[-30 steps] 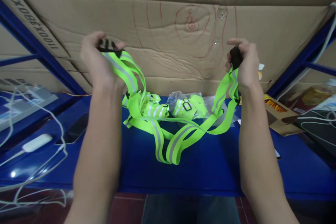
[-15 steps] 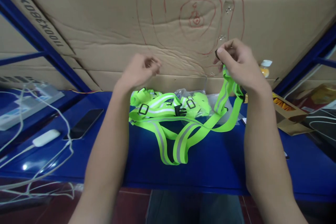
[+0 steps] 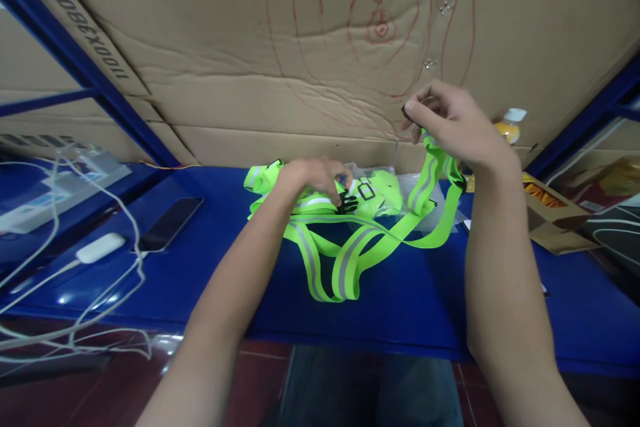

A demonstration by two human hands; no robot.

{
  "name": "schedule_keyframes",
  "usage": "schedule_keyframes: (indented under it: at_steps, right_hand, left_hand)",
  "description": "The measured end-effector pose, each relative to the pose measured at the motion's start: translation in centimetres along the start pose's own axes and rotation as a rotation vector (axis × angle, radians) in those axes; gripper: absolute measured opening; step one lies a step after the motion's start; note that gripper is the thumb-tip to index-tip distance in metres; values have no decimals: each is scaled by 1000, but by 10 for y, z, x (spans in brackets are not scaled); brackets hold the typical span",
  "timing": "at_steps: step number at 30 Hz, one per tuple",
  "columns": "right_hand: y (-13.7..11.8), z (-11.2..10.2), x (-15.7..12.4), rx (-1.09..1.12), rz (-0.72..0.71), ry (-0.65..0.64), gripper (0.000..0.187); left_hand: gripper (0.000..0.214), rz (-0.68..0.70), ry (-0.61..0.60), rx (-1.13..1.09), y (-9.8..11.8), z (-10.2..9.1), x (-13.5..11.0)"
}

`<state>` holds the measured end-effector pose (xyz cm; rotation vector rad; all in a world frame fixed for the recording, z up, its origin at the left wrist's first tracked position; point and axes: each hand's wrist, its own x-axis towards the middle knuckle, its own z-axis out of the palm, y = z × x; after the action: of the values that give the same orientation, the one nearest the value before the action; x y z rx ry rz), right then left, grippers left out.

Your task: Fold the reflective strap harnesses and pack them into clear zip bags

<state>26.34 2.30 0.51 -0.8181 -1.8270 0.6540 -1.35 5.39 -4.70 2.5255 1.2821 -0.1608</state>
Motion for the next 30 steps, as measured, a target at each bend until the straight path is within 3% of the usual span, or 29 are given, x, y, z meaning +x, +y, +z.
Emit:
schedule_keyframes:
  at_steps: [3,8,13,16,20,25,30]
  right_hand:
    - [0,2,1,-22,-7,-35,44]
    - [-3,3,2,-40,-3,-81,45]
    - [-16,8,-3,-168,-88,-191,36]
    - [-27,14,-5,-95,-168,-184,34]
    - [-36,23,-7,29,-230,-176,38]
    - [-40,31,-10,4,-244,-165,46]
    - [-47,35,-14,-53,-249,-190,47]
  left_hand:
    - [40,-13,-38,-21,-12,3,5]
    - [25,133,-13,-114,-16,-2,3]
    - [28,298,330,-482,-1,-23,-28]
    - [28,332,548,-752,11,-31,-43]
    - [16,318,710,-999,21,-36,-49]
    - [14,320,741,-1100,21,-39,-51]
    - [21,354,658,-1039,20,-37,-47]
